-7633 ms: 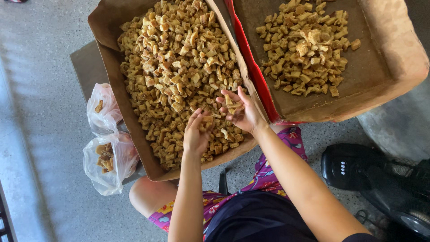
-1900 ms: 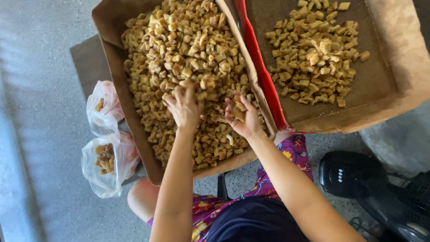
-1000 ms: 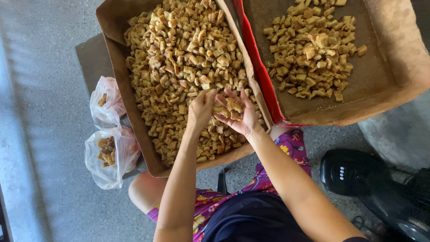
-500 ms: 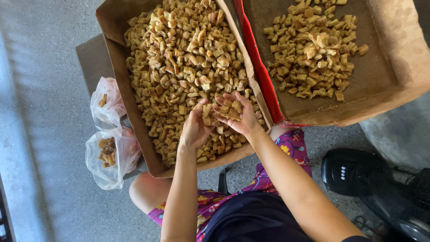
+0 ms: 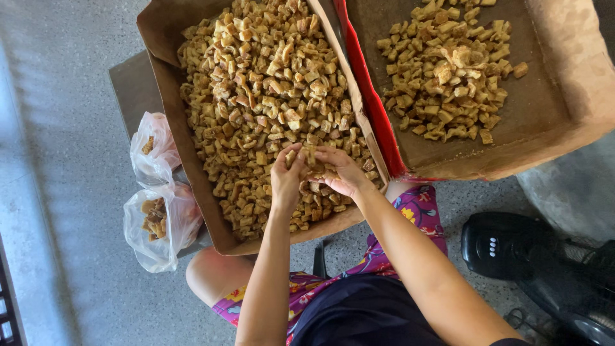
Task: The person sits on the floor and sorts small, cubed food items by hand from a large cardboard box into a smaller tray. They repeatedly scoop handfuls of the cubes, inspect them, and transfer them to the tray.
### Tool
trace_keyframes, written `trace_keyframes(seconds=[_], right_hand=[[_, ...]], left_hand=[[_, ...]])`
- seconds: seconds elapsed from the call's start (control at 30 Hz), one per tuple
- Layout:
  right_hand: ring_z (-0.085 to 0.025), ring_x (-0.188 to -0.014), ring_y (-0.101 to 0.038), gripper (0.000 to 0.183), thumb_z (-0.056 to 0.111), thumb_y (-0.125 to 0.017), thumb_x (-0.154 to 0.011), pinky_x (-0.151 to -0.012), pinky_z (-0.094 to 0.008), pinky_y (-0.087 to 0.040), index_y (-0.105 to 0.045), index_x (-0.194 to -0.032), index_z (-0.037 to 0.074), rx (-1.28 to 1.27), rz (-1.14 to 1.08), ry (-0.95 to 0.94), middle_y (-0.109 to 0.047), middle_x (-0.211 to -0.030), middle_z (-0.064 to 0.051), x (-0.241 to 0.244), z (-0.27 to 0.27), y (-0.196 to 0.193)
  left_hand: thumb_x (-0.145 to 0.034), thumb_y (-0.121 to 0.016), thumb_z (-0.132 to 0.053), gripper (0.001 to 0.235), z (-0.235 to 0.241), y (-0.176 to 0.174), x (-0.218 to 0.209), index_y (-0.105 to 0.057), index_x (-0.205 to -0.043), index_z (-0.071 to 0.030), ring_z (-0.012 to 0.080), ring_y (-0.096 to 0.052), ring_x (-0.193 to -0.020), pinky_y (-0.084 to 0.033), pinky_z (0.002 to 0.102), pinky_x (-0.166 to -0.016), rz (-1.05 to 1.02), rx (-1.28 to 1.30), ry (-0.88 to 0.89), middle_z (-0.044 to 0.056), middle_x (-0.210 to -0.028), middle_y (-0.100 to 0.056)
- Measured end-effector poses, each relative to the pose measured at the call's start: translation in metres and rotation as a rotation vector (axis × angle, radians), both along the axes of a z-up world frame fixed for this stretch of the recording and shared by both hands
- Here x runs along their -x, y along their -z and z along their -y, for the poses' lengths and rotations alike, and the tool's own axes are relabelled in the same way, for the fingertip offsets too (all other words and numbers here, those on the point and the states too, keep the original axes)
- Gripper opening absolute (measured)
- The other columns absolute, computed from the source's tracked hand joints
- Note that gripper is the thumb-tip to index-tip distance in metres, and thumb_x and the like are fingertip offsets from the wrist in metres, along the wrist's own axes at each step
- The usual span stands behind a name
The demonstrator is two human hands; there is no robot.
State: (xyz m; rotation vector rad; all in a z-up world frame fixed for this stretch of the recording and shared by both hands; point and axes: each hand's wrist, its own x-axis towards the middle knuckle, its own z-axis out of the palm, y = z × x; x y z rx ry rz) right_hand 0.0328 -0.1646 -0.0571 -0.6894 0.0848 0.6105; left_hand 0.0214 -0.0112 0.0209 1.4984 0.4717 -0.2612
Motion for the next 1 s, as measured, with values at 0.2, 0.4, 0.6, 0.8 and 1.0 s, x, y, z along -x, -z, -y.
trace_keyframes(seconds=[0.2, 0.4, 0.6, 0.8, 1.0], right_hand=[[-0.023, -0.103, -0.069, 0.033, 0.032, -0.068, -0.094, -0.101, -0.051, -0.055, -0.065, -0.120, 0.012, -0.132, -0.129, 0.104, -0.072, -0.109, -0.008, -0.002, 0.004, -0.016], [-0.026, -0.102, -0.066, 0.065, 0.066, -0.052, -0.094, -0.092, -0.047, -0.055, -0.065, -0.131, 0.013, -0.223, -0.222, 0.150, -0.069, -0.112, -0.011, -0.001, 0.003, -0.018], [-0.026, -0.098, -0.066, 0.078, 0.076, -0.039, -0.096, -0.084, -0.043, -0.057, -0.062, -0.133, 0.011, -0.193, -0.256, 0.163, -0.069, -0.109, -0.012, 0.000, 0.003, 0.000], [-0.033, -0.116, -0.065, 0.079, 0.074, -0.041, -0.093, -0.098, -0.050, -0.056, -0.058, -0.138, 0.012, -0.235, -0.278, 0.182, -0.067, -0.127, -0.017, -0.002, 0.001, -0.015], [-0.033, -0.117, -0.065, 0.079, 0.074, -0.039, -0.093, -0.098, -0.054, -0.056, -0.055, -0.140, 0.012, -0.255, -0.278, 0.206, -0.062, -0.132, -0.019, -0.003, 0.000, -0.026]], left_hand=[[-0.104, -0.053, -0.015, 0.036, -0.019, 0.016, 0.002, -0.056, -0.138, -0.002, 0.0107, -0.056, -0.065, -0.055, 0.024, -0.059, -0.010, 0.678, -0.206, 0.004, -0.081, -0.059], [-0.099, -0.056, -0.021, 0.040, 0.003, -0.018, 0.001, -0.063, -0.137, -0.012, 0.0121, -0.045, -0.060, -0.042, 0.028, -0.055, -0.051, -0.180, 0.340, 0.010, -0.112, -0.078], [-0.104, -0.052, -0.036, 0.043, 0.017, -0.047, -0.011, -0.058, -0.140, -0.014, 0.0120, -0.070, -0.079, -0.054, 0.027, -0.074, -0.023, -0.379, 0.400, 0.009, -0.127, -0.071], [-0.105, -0.045, -0.032, 0.043, -0.015, -0.014, -0.010, -0.057, -0.138, -0.006, 0.0106, -0.058, -0.071, -0.052, 0.025, -0.063, -0.019, 0.167, 0.096, 0.006, -0.128, -0.067], [-0.109, -0.051, -0.030, 0.041, -0.031, 0.011, 0.003, -0.060, -0.135, 0.001, 0.0093, -0.053, -0.068, -0.047, 0.023, -0.056, -0.021, 0.371, -0.036, 0.009, -0.100, -0.062]])
